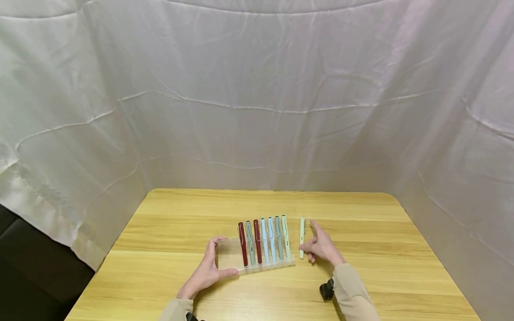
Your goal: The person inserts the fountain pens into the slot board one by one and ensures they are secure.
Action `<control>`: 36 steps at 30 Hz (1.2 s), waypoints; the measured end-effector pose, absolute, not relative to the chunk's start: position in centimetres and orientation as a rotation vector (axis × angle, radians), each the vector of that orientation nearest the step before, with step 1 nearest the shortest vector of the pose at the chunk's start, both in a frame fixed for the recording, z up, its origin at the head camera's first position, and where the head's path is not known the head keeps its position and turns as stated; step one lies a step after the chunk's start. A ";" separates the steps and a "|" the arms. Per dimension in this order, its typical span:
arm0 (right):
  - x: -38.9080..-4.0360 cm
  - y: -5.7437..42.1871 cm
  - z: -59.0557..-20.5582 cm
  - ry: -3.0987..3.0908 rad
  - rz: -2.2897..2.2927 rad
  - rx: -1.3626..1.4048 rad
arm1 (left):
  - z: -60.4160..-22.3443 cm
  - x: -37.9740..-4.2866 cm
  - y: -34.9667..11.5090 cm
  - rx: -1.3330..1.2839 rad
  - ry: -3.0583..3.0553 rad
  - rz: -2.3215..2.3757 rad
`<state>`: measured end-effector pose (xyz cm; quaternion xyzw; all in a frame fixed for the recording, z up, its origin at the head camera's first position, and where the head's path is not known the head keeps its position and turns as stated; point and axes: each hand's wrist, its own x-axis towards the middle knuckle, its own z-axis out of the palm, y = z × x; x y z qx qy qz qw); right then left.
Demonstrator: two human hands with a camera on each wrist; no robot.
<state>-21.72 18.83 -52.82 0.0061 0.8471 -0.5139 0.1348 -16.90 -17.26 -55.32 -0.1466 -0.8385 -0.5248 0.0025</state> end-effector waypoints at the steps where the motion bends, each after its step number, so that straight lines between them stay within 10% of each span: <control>1: -21.6 18.9 -52.7 2.439 -1.487 0.010 | -55.3 -16.9 -17.3 -0.460 -2.630 -1.646; 36: -22.4 19.0 -52.7 2.512 -1.394 -0.054 | -55.4 -16.9 -17.2 -0.468 -2.624 -1.649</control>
